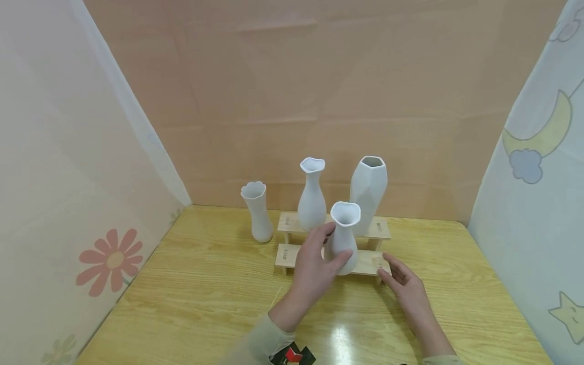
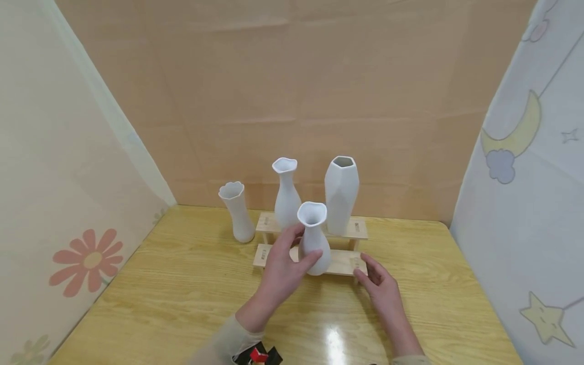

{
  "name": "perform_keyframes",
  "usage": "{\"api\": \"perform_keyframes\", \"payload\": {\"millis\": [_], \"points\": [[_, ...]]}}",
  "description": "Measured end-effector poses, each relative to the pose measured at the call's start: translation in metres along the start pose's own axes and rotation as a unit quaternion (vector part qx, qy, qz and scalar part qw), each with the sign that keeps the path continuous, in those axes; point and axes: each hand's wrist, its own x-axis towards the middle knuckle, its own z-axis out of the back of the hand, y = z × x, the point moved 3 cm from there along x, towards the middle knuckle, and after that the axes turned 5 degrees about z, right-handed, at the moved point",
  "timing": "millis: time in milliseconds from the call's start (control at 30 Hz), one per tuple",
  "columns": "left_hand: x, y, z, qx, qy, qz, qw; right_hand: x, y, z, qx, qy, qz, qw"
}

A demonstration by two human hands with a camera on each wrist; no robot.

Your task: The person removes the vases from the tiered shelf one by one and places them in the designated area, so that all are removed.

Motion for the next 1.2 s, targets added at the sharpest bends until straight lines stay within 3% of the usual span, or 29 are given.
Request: {"api": "perform_keyframes", "payload": {"millis": [167, 467, 833, 1200], "points": [[-0.005, 0.004, 0.019, -0.017, -0.004, -0.007, 0.9998, 0.000, 0.002, 0.000, 0.001, 0.000, 0.009, 1.0000], [-0.014, 0.015, 0.059, -0.015, -0.020, 0.014, 0.9996, -0.001, 0.002, 0.000, 0.002, 0.004, 0.011, 0.9999], [-0.019, 0.030, 0.108, 0.012, -0.071, 0.025, 0.9971, -0.002, 0.002, 0.000, 0.001, 0.005, 0.010, 0.9999], [-0.020, 0.053, 0.151, 0.047, -0.116, 0.074, 0.9893, 0.000, 0.001, -0.001, 0.000, 0.007, 0.015, 0.9999]]}}
